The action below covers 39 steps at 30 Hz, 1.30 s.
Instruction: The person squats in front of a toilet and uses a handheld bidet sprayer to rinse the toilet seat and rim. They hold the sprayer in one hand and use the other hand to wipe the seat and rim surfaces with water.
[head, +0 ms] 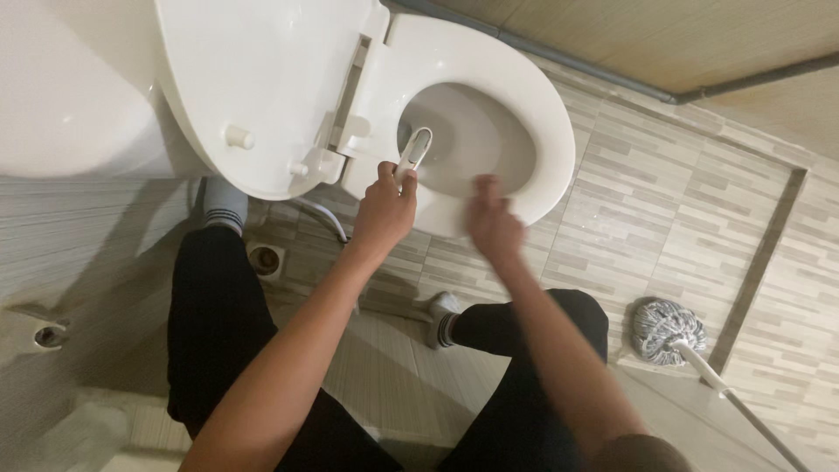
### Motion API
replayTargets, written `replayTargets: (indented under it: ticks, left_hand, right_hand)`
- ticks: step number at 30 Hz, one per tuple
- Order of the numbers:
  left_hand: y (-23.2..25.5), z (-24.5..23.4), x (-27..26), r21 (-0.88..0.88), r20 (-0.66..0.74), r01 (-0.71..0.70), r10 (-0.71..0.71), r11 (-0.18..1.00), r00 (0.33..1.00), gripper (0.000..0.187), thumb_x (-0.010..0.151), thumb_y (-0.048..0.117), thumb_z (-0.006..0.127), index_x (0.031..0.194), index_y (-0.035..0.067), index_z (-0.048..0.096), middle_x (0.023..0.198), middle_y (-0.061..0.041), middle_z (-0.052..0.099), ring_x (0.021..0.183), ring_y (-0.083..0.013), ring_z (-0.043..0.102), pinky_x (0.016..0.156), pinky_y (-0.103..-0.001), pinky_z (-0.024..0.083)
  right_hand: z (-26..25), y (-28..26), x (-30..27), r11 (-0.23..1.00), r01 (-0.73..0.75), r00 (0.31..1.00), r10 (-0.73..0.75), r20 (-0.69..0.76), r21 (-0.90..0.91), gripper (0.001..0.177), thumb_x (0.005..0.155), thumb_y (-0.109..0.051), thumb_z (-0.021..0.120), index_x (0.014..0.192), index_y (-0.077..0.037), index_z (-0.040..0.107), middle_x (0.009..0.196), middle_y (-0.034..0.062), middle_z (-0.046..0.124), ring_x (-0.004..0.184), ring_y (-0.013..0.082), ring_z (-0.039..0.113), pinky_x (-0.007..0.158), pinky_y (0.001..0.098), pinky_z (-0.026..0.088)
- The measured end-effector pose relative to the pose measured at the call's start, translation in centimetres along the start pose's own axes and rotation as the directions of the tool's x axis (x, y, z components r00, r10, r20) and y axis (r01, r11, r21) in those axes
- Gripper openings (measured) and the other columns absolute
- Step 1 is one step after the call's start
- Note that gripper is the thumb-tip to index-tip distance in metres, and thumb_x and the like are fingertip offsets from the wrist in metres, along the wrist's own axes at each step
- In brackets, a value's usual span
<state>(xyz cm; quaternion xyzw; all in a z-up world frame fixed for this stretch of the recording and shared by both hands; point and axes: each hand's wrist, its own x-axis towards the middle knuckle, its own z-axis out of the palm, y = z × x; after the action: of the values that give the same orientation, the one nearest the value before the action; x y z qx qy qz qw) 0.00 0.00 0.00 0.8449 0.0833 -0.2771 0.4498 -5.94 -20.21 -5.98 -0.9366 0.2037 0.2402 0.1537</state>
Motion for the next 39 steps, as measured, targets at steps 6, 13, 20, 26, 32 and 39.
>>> replayTargets:
  ticks: [6, 13, 20, 26, 32, 39]
  left_hand:
    - [-0.1, -0.4, -0.5, 0.041, -0.013, -0.030, 0.031, 0.999, 0.999, 0.045, 0.104, 0.036, 0.046, 0.129, -0.001, 0.045, 0.091, -0.028, 0.071, 0.090, -0.0488, 0.070, 0.079, -0.054, 0.053]
    - [0.2, -0.5, -0.6, 0.018, 0.019, -0.006, 0.006, 1.000, 1.000, 0.045, 0.104, 0.037, 0.043, 0.128, 0.000, 0.045, 0.089, -0.028, 0.071, 0.089, -0.0483, 0.071, 0.079, -0.055, 0.054]
    - [-0.1, 0.0, -0.2, 0.028, -0.032, -0.067, 0.068, 0.997, 0.997, 0.045, 0.104, 0.037, 0.046, 0.128, -0.002, 0.046, 0.090, -0.030, 0.071, 0.092, -0.0512, 0.068, 0.082, -0.057, 0.051]
    - [-0.2, -0.2, -0.5, 0.038, 0.006, -0.018, 0.018, 0.999, 1.000, 0.045, 0.104, 0.037, 0.044, 0.129, -0.001, 0.045, 0.089, -0.028, 0.071, 0.088, -0.0482, 0.071, 0.079, -0.055, 0.053]
    - [-0.2, -0.3, -0.6, 0.039, 0.015, -0.035, 0.034, 0.999, 0.999, 0.044, 0.104, 0.037, 0.044, 0.127, -0.001, 0.046, 0.087, -0.027, 0.071, 0.087, -0.0477, 0.071, 0.078, -0.055, 0.053]
    - [-0.3, 0.4, -0.5, 0.036, 0.003, -0.041, 0.041, 0.999, 0.999, 0.044, 0.104, 0.037, 0.045, 0.128, 0.000, 0.046, 0.087, -0.028, 0.071, 0.089, -0.0496, 0.069, 0.078, -0.055, 0.053]
  right_hand:
    - [-3.9, 4.6, 1.5, 0.975, -0.060, 0.997, 0.047, -0.061, -0.215, 0.058, 0.109, -0.041, 0.030, 0.156, -0.010, 0.017, 0.118, 0.0359, 0.060, 0.076, 0.0451, 0.071, 0.053, 0.0490, 0.061]
    - [3.9, -4.8, 0.6, 0.995, 0.098, 0.977, -0.095, -0.193, 0.003, 0.050, 0.103, -0.037, 0.042, 0.149, -0.019, 0.032, 0.127, 0.0287, 0.061, 0.084, 0.0480, 0.071, 0.074, 0.0613, 0.058]
    - [2.6, -4.0, -1.3, 0.972, 0.227, 0.960, -0.213, -0.180, 0.057, 0.055, 0.104, -0.040, 0.039, 0.151, -0.014, 0.025, 0.121, 0.0329, 0.060, 0.079, 0.0477, 0.071, 0.062, 0.0596, 0.059]
    - [-3.1, 3.5, -0.1, 0.993, 0.021, 0.980, -0.044, -0.195, -0.116, 0.059, 0.109, -0.040, 0.034, 0.158, -0.012, 0.018, 0.110, 0.0360, 0.063, 0.074, 0.0437, 0.071, 0.063, 0.0562, 0.059]
    - [-0.7, 1.8, 0.5, 0.994, -0.053, 0.991, 0.041, -0.128, -0.095, 0.062, 0.108, -0.045, 0.033, 0.157, -0.013, 0.014, 0.115, 0.0379, 0.058, 0.073, 0.0433, 0.071, 0.058, 0.0514, 0.060]
    - [5.0, -3.4, -2.6, 0.982, 0.181, 0.961, -0.188, -0.202, -0.054, 0.065, 0.108, -0.048, 0.035, 0.159, -0.011, 0.019, 0.110, 0.0331, 0.062, 0.075, 0.0418, 0.071, 0.064, 0.0533, 0.058]
